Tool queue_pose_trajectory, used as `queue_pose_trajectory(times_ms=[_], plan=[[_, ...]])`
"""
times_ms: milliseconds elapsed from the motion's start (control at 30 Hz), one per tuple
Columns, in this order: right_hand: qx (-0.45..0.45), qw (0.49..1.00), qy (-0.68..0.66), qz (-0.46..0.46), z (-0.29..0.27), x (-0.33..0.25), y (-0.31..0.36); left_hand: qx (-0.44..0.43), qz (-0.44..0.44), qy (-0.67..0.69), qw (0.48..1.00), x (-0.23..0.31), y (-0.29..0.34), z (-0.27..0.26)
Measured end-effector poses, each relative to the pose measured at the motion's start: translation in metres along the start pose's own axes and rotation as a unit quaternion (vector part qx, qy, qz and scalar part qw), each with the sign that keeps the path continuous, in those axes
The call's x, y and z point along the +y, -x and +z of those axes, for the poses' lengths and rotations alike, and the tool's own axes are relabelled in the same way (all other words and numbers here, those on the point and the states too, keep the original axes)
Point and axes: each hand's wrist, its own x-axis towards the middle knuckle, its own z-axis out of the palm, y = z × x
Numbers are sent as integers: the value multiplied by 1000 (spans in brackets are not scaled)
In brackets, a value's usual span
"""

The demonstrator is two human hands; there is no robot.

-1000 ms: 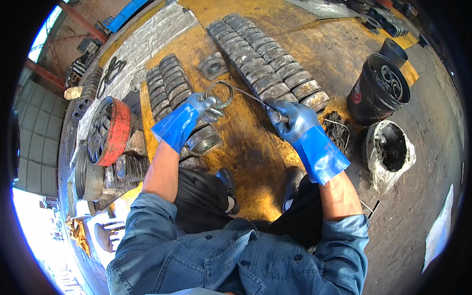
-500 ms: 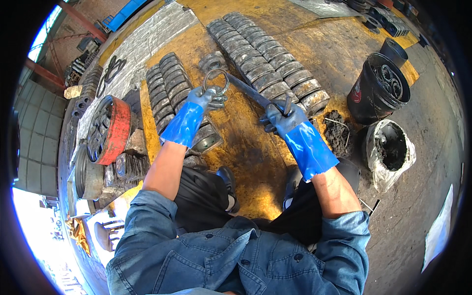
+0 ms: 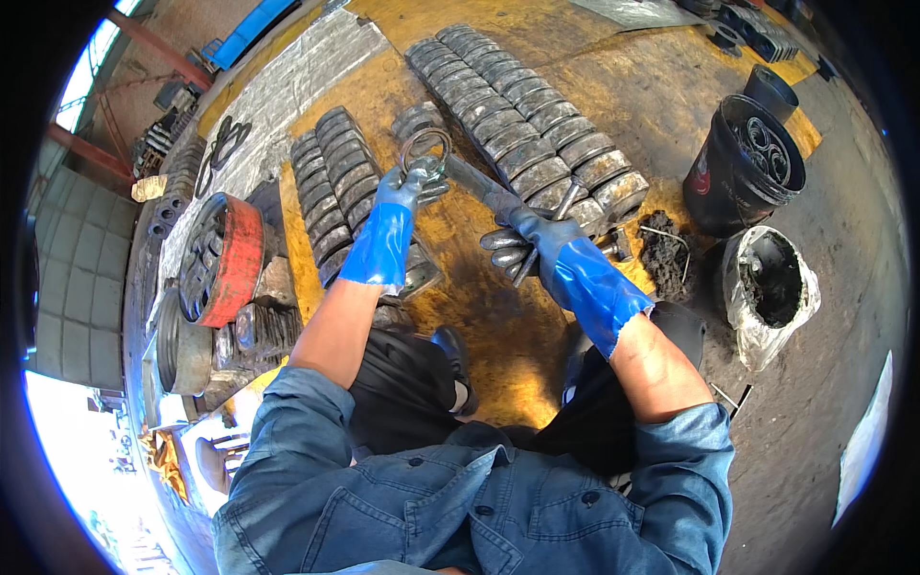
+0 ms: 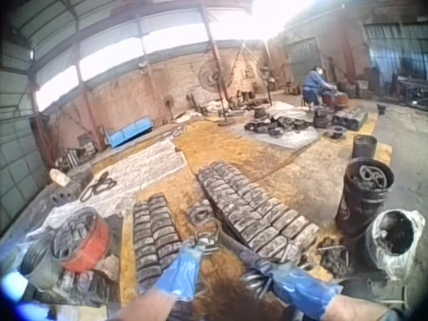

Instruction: The person sits on the floor and applies grease from a bucket to metal rings using a scraper. They fit the rings onto heavy metal track links and arrange the segments into rows on the floor.

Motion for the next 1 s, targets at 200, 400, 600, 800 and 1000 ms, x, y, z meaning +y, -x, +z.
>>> queue_pose_trajectory(times_ms=[200,400,600,800,1000], plan=[[-29,999,-18,-5,-16,-16,-6,-72,-59,56,994,20,-1,-11],[-95,995,0,10,-56,-11,-24,-184,12,43,982,7,-15,-40],[-70,995,7,75,-54,-35,-1,-245,-42,76,966,44,16,-19],[-107,990,-36,86,-59,-31,-7,-247,-92,76,962,46,20,-27],[-154,981,-72,99,-62,-26,-12,-280,-149,232,920,52,26,-13]])
